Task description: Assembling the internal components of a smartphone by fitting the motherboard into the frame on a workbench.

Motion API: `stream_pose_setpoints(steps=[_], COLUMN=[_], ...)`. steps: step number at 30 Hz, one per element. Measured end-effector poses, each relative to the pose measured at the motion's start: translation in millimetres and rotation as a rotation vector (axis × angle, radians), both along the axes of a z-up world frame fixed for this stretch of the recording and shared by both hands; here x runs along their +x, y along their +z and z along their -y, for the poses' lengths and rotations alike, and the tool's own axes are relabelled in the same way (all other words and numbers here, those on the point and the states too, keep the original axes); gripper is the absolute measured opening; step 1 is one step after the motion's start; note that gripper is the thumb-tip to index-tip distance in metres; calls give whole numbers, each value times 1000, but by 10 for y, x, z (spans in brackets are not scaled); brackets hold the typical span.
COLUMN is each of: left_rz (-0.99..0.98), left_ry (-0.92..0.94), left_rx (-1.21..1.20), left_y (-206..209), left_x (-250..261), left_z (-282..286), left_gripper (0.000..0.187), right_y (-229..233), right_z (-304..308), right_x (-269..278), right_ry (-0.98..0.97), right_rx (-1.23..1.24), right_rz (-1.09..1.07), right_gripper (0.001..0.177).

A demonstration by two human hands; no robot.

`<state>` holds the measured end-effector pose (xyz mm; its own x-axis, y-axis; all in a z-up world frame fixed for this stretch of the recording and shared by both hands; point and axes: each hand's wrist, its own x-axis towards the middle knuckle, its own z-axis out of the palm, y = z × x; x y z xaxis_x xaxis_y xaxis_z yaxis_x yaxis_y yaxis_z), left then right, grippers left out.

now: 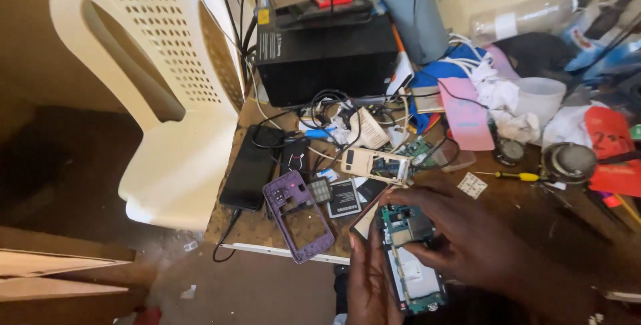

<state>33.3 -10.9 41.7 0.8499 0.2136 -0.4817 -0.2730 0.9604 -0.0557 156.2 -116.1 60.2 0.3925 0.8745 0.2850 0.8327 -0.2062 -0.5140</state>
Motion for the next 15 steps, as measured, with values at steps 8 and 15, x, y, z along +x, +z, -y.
stream_pose_setpoints(steps=[8,15], left_rz=[216,414], left_ry=[15,12], left_rx=[7,156], left_y=[-545,-613], left_x=[-9,-9], left_z=[-37,-43], left_gripper=[83,82], right_y=[-50,-41], right_z=[-132,-93], right_x=[-88,-66], right_ry=[-37,-40], right_rx=[-48,-39], right_rz=[69,147], right_gripper=[78,73])
